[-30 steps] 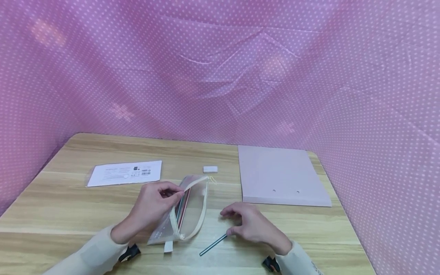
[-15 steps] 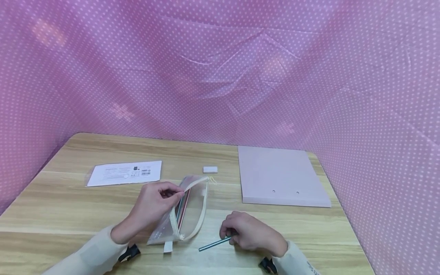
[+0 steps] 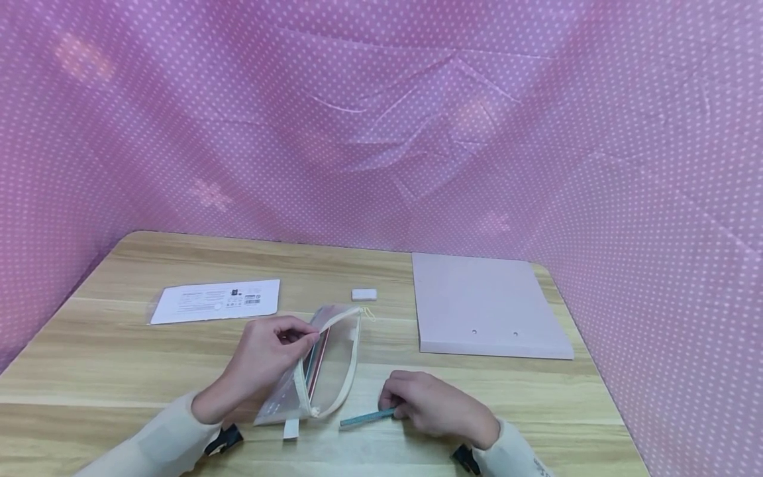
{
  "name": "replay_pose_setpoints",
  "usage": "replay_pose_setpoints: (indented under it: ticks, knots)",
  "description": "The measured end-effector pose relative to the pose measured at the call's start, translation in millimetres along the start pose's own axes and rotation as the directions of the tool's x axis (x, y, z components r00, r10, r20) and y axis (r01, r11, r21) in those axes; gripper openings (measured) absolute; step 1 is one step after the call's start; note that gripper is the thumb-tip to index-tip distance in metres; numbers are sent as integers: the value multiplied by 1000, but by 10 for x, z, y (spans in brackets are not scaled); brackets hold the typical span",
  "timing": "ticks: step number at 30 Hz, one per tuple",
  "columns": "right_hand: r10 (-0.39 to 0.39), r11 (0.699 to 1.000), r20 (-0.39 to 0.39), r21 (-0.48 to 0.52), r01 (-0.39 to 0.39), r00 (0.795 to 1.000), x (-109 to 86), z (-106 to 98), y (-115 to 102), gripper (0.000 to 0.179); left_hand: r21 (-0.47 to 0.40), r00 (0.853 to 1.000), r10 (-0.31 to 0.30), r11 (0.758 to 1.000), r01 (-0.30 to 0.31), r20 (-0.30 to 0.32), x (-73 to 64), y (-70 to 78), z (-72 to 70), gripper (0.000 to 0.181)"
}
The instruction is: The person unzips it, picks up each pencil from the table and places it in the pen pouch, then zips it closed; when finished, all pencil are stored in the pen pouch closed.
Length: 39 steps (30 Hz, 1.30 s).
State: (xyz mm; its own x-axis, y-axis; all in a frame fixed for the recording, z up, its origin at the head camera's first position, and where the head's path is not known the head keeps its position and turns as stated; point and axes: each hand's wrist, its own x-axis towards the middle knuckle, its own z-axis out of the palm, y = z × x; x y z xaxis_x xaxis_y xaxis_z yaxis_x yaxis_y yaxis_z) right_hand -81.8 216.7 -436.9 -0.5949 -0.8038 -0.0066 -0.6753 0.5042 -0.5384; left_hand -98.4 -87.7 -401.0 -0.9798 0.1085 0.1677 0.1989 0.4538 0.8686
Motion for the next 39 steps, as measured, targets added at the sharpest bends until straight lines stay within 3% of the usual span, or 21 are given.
replay_pose_setpoints:
  ticks: [4, 9, 12, 16, 21, 27, 34, 39]
  knots:
    - [-9, 990, 11, 144, 8, 1000, 3, -67, -35, 21, 6, 1000, 1, 1000, -1, 5, 0, -3, -2, 6]
    - [11, 936, -108, 351, 28, 994, 67, -154, -44, 21, 0, 1000, 2, 1000, -2, 2, 8, -15, 1, 5]
    - [94, 862, -144, 507, -8, 985, 122, -180, -29, 24, -8, 1000, -1, 1000, 1, 8, 7, -16, -2, 6]
    - [231, 739, -96, 665, -110, 968, 201, -167, -3, 33, -17, 1000, -18, 1000, 18, 21, 4, -10, -9, 7]
    - [351, 632, -33, 746, -211, 936, 321, -92, 28, 38, -17, 999, -37, 999, 37, 23, 1, 0, -18, 4]
    - [399, 489, 13, 843, -225, 917, 447, -11, 66, 46, -8, 999, -32, 999, 32, 21, -3, 6, -17, 5]
    - [396, 424, 0, 887, -183, 918, 549, 39, 34, 49, 0, 1000, 1, 1000, -1, 13, -6, -4, -7, 4]
    - [434, 391, -22, 905, -167, 900, 595, 58, 5, 50, -12, 1000, 14, 1000, -13, 16, -10, -18, 2, 7]
